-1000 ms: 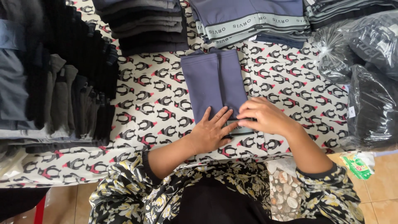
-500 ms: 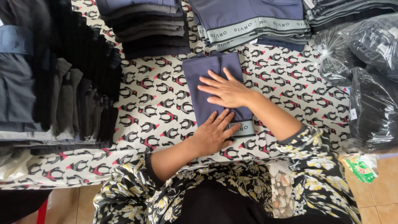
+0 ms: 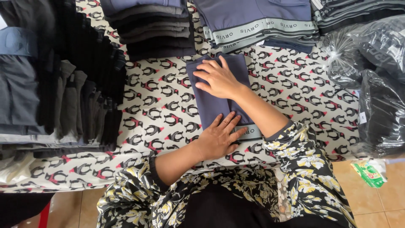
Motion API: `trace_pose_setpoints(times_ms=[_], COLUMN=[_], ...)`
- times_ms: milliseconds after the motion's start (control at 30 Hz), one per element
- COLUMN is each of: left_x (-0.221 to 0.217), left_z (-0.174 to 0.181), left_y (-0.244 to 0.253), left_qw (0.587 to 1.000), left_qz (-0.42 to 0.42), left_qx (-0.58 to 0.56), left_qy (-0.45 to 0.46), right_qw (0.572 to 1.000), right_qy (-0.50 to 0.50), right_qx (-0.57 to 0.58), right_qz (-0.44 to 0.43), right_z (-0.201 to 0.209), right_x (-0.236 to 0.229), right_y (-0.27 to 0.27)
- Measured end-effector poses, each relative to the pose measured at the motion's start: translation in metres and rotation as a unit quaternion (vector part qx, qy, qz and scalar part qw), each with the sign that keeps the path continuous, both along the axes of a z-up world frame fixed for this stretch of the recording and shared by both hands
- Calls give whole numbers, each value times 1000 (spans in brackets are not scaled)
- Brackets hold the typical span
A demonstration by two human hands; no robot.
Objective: Folding and stacking pairs of underwear on a table
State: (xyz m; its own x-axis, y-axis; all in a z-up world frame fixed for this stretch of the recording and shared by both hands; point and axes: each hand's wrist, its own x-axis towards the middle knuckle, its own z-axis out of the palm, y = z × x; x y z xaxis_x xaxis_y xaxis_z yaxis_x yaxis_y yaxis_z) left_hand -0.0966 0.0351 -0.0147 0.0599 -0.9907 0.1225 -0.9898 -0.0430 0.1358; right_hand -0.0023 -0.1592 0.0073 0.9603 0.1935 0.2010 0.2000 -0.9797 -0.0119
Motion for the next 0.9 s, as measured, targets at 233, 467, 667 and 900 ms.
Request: trace_pose_setpoints(times_ms=[233, 467, 667, 900], left_x=[2, 0, -2, 2], left_z=[0, -10, -8, -21], left_y=[0, -2, -4, -9], left_qw=[1000, 1000, 1000, 1000], left_qz=[0, 1, -6, -15], left_qx=[-7, 3, 30, 24], left_qy=[-1, 6, -5, 9], right_qw=[995, 989, 979, 982], right_qy=[-79, -114, -194, -171], right_qx=[49, 73, 39, 42], right_qz=[-26, -58, -55, -63], right_z=[-22, -39, -24, -48], right_x=[51, 88, 93, 97], right_y=[1, 11, 13, 11])
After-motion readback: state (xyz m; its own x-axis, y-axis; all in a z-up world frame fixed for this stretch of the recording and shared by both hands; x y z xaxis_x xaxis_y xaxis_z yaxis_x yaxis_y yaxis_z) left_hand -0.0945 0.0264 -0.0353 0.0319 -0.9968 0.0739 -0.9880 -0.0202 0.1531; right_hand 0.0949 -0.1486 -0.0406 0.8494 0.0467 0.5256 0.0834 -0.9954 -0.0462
